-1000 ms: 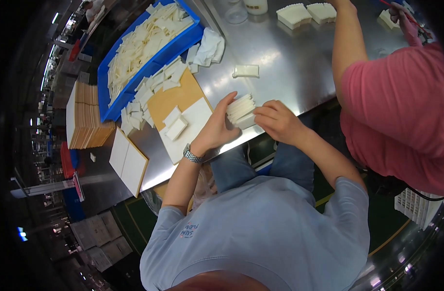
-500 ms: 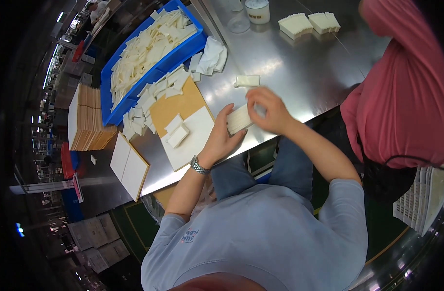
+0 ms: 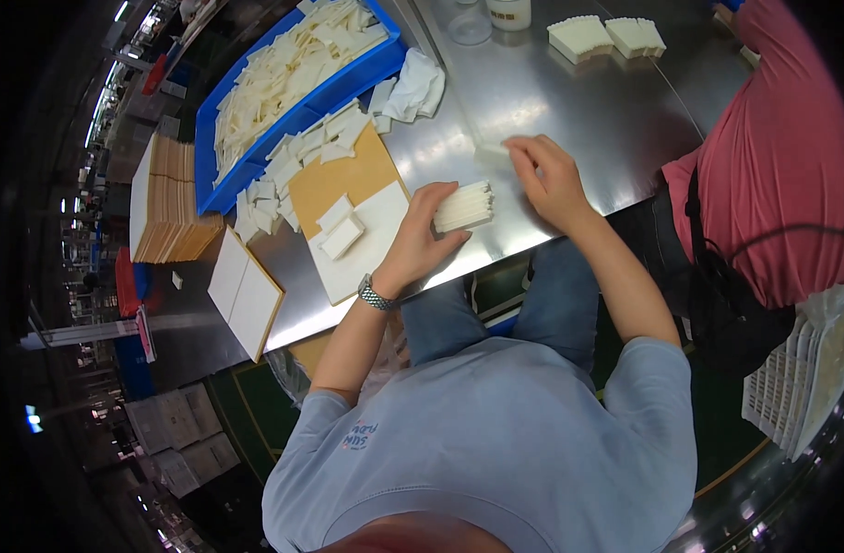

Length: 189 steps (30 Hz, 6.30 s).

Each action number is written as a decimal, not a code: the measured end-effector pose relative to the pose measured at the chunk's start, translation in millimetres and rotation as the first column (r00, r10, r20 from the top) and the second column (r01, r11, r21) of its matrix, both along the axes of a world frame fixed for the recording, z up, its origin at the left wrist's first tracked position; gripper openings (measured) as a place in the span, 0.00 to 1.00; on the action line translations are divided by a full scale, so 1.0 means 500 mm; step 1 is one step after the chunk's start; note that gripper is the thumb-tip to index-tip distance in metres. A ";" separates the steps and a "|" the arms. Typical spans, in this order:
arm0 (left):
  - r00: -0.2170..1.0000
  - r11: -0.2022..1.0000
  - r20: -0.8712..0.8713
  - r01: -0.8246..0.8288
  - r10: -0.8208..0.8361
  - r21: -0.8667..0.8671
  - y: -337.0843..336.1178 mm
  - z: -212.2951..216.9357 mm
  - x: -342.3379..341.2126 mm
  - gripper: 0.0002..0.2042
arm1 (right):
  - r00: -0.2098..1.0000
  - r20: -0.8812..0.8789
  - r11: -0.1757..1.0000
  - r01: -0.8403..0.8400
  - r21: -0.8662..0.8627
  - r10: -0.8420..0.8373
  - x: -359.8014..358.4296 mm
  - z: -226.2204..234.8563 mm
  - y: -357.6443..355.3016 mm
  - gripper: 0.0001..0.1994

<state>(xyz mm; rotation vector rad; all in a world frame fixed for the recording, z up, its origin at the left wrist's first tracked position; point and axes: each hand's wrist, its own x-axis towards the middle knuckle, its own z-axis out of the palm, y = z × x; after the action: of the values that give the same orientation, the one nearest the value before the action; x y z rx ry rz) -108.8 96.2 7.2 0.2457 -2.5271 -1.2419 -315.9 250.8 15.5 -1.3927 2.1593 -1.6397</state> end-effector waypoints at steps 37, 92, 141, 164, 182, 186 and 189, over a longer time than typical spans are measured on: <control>0.930 0.814 -0.083 -0.355 0.359 -0.460 0.058 -0.037 0.051 0.26 | 0.900 0.435 0.977 -0.073 0.199 -0.021 0.104 -0.065 -0.044 0.11; 0.975 0.842 0.034 -0.171 0.219 -0.511 0.030 -0.038 0.038 0.36 | 0.936 0.164 0.898 -0.347 0.273 0.312 0.097 0.010 -0.033 0.26; 0.985 0.976 -0.173 -0.015 -0.023 -0.219 0.015 -0.009 0.003 0.22 | 0.996 -0.078 0.951 0.065 0.301 -0.043 0.030 -0.037 -0.008 0.34; 0.965 0.859 -0.129 -0.262 0.228 -0.440 0.057 -0.052 -0.040 0.26 | 0.984 0.177 0.947 -0.023 0.322 -0.036 0.013 -0.029 -0.014 0.26; 0.955 0.885 -0.166 -0.290 0.244 -0.364 0.036 -0.023 -0.009 0.31 | 0.979 -0.182 0.941 -0.022 0.337 0.088 0.047 -0.037 -0.002 0.49; 0.846 0.792 -0.218 -0.533 0.488 -0.297 -0.078 0.020 0.095 0.31 | 0.985 -0.158 0.942 -0.007 0.336 0.064 0.055 -0.028 -0.003 0.49; 0.712 0.596 -0.023 -0.603 0.701 -0.530 -0.152 0.009 0.176 0.30 | 0.982 -0.183 0.939 0.011 0.343 0.055 0.052 -0.033 -0.001 0.49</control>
<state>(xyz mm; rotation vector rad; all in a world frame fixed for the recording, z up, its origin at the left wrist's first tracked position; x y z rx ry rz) -21.0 20.3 11.6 1.0983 -2.4118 -0.2482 -289.9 250.4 -1.2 -1.5057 2.3748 -1.0862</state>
